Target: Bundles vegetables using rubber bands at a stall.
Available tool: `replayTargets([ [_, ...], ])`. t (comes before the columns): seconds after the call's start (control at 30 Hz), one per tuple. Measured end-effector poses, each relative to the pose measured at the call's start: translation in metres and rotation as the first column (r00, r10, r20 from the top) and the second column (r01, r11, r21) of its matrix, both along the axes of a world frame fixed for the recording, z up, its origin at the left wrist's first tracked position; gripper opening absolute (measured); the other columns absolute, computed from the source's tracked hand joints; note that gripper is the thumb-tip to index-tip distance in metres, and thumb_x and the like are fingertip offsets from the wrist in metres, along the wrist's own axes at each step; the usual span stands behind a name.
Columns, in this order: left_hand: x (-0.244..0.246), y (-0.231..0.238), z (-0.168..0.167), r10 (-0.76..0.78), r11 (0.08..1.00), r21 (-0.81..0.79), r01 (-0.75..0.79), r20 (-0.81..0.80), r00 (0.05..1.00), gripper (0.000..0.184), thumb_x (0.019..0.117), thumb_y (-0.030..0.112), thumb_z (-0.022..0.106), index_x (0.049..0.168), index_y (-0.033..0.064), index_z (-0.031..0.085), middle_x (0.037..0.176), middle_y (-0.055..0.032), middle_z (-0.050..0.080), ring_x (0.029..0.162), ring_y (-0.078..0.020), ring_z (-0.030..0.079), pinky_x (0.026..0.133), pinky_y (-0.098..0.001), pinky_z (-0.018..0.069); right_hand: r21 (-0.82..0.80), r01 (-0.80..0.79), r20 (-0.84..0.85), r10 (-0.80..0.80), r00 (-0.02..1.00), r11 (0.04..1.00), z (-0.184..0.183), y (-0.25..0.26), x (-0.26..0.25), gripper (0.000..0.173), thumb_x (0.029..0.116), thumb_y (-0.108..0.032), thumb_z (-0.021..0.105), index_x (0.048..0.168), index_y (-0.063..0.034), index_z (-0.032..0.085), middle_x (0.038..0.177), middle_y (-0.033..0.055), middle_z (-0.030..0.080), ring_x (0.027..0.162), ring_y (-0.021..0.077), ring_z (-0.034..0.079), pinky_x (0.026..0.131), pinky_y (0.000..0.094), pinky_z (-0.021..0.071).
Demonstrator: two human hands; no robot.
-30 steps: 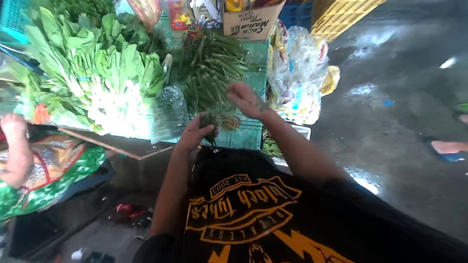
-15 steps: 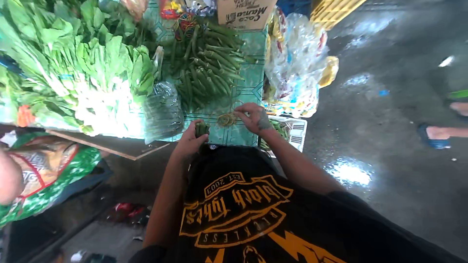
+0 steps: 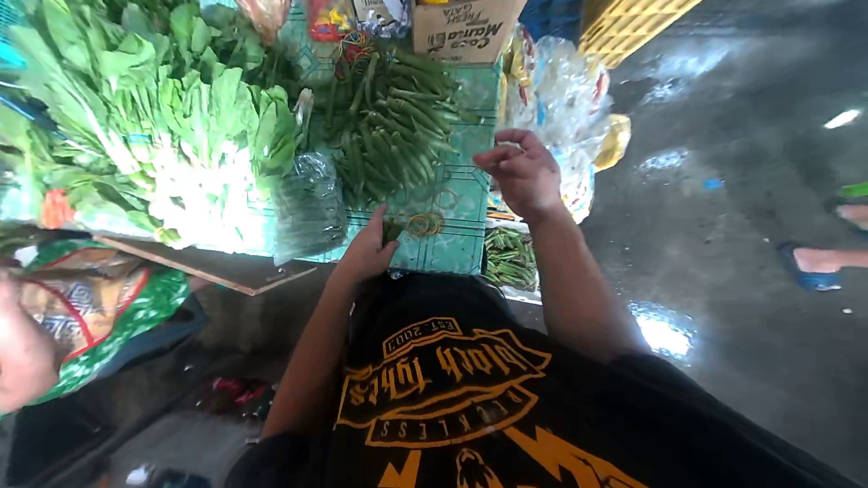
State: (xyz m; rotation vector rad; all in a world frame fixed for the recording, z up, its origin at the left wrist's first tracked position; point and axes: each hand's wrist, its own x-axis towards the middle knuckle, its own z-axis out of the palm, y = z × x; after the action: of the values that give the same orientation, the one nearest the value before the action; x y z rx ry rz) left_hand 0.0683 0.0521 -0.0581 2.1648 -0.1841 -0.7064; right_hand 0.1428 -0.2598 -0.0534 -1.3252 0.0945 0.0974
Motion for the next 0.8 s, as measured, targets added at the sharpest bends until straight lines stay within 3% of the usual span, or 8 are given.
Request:
replayTargets([
  [0.13, 0.006, -0.006, -0.001, -0.002, 0.998, -0.059, 0.002, 0.007, 1.0, 0.075, 0.0982, 0.014, 0.066, 0.159, 0.0144, 0.023, 0.118, -0.0166, 0.068, 0.098, -0.0262, 0.071, 0.087, -0.0502, 0.06, 0.09, -0.034, 0.246, 0.011, 0.969, 0.995, 0.022, 0.021, 0.015, 0.038, 0.0859, 0.005, 0.041, 0.118, -0.0067, 0.056, 0.096, 0.0058, 0.072, 0.091, 0.0221, 0.072, 0.092, 0.0477, 0.0594],
  [0.27, 0.006, -0.006, -0.001, -0.021, 0.999, -0.049, 0.022, 0.013, 1.0, 0.074, 0.0983, 0.014, 0.066, 0.159, 0.0148, 0.024, 0.118, -0.0166, 0.068, 0.099, -0.0263, 0.071, 0.089, -0.0507, 0.0598, 0.066, -0.142, 0.174, 0.129, 0.976, 0.988, 0.045, 0.039, 0.015, 0.049, 0.0936, 0.002, 0.058, 0.137, -0.0127, 0.041, 0.108, 0.0107, 0.074, 0.065, 0.023, 0.071, 0.058, 0.0399, 0.0635],
  [0.37, 0.008, -0.005, 0.003, -0.036, 0.999, -0.015, 0.037, 0.04, 0.999, 0.076, 0.0991, 0.015, 0.066, 0.16, 0.0118, 0.021, 0.121, -0.0186, 0.067, 0.104, -0.0285, 0.07, 0.092, -0.0524, 0.0579, -0.371, -0.341, 0.058, 0.388, 0.92, 0.864, 0.036, 0.049, 0.008, 0.109, 0.0627, -0.024, 0.094, 0.152, -0.0131, 0.032, 0.135, 0.0103, 0.065, 0.099, 0.0269, 0.073, 0.076, 0.0427, 0.0656],
  [0.43, 0.01, -0.005, 0.006, -0.04, 0.999, -0.007, 0.04, 0.055, 0.998, 0.077, 0.0991, 0.015, 0.065, 0.161, 0.0117, 0.02, 0.12, -0.0186, 0.067, 0.103, -0.0287, 0.07, 0.091, -0.0523, 0.0584, -0.536, -0.441, 0.072, 0.559, 0.826, 0.72, 0.025, 0.056, 0.003, 0.104, 0.0724, -0.018, 0.087, 0.157, -0.0094, 0.027, 0.151, 0.0129, 0.053, 0.124, 0.027, 0.064, 0.097, 0.0446, 0.058],
  [0.47, 0.011, -0.004, 0.007, -0.038, 0.999, -0.004, 0.039, 0.056, 0.998, 0.076, 0.0993, 0.015, 0.065, 0.161, 0.0123, 0.02, 0.121, -0.0184, 0.067, 0.103, -0.0287, 0.071, 0.091, -0.0521, 0.0586, -0.564, -0.456, 0.091, 0.601, 0.794, 0.688, 0.024, 0.06, 0.0, 0.09, 0.0801, -0.007, 0.071, 0.158, -0.0074, 0.026, 0.153, 0.0129, 0.051, 0.127, 0.0254, 0.063, 0.1, 0.0434, 0.057],
  [0.53, 0.011, -0.004, 0.006, -0.027, 1.0, 0.002, 0.027, 0.055, 0.998, 0.075, 0.0995, 0.016, 0.065, 0.16, 0.0144, 0.021, 0.122, -0.0177, 0.067, 0.102, -0.0285, 0.071, 0.089, -0.0521, 0.0591, -0.544, -0.41, 0.13, 0.557, 0.82, 0.732, 0.029, 0.068, -0.006, 0.068, 0.0845, 0.004, 0.048, 0.151, -0.0077, 0.037, 0.144, 0.0081, 0.062, 0.106, 0.0222, 0.074, 0.079, 0.0408, 0.0651],
  [0.63, 0.012, -0.005, 0.006, -0.021, 1.0, -0.013, 0.023, 0.074, 0.997, 0.075, 0.0986, 0.015, 0.066, 0.16, 0.0127, 0.022, 0.125, -0.0186, 0.066, 0.105, -0.0293, 0.07, 0.091, -0.0538, 0.0586, -0.546, -0.379, 0.108, 0.511, 0.853, 0.747, 0.041, 0.073, -0.003, 0.047, 0.0942, 0.004, 0.059, 0.139, -0.0083, 0.053, 0.123, 0.007, 0.074, 0.072, 0.022, 0.076, 0.06, 0.0404, 0.0655],
  [0.8, 0.017, -0.017, 0.011, -0.043, 0.999, -0.01, 0.044, 0.105, 0.993, 0.079, 0.0973, 0.014, 0.067, 0.16, 0.0082, 0.019, 0.115, -0.019, 0.068, 0.099, -0.0289, 0.071, 0.088, -0.0523, 0.0595, -0.702, -0.365, 0.083, 0.578, 0.812, 0.612, 0.034, 0.078, -0.003, 0.089, 0.0643, -0.033, 0.093, 0.136, -0.007, 0.046, 0.122, 0.0094, 0.071, 0.099, 0.0256, 0.074, 0.082, 0.0476, 0.0632],
])
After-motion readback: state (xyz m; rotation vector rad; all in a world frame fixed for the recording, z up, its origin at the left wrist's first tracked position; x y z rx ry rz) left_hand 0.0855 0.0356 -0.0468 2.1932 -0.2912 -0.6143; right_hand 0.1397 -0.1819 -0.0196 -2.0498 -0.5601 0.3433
